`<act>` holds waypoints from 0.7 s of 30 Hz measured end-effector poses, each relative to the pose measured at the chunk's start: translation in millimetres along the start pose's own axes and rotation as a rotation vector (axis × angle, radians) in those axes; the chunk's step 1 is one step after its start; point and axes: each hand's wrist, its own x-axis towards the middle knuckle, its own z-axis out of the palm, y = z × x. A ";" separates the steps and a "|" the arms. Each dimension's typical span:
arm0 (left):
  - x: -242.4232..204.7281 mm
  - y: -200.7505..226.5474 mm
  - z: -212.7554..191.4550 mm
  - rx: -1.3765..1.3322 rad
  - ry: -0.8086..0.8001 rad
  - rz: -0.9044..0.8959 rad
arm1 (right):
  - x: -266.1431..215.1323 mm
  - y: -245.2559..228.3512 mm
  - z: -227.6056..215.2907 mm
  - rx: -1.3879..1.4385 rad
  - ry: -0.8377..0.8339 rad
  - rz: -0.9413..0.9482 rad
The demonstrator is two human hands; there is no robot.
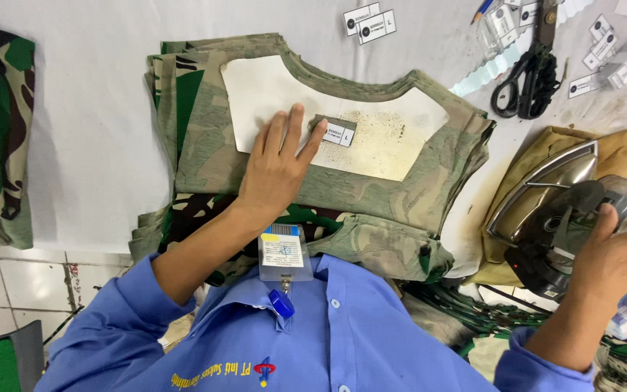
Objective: The person places a white paper template over the collar area of a camouflage t-shirt, positions a small rectangular label on the template, and presses it with a hot iron. The person repeats this process for multiple shirts, removing the template and label after each ironing step.
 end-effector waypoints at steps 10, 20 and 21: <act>-6.4 5.2 16.2 0.026 -0.030 -0.009 | 4.4 -34.4 -27.3 0.864 -0.370 0.232; -4.4 6.8 10.6 0.035 -0.095 -0.002 | 81.6 -187.9 -118.1 0.748 -0.704 -0.283; -4.0 5.8 11.4 0.039 -0.097 0.000 | 87.0 -204.3 -125.6 0.711 -0.707 -0.472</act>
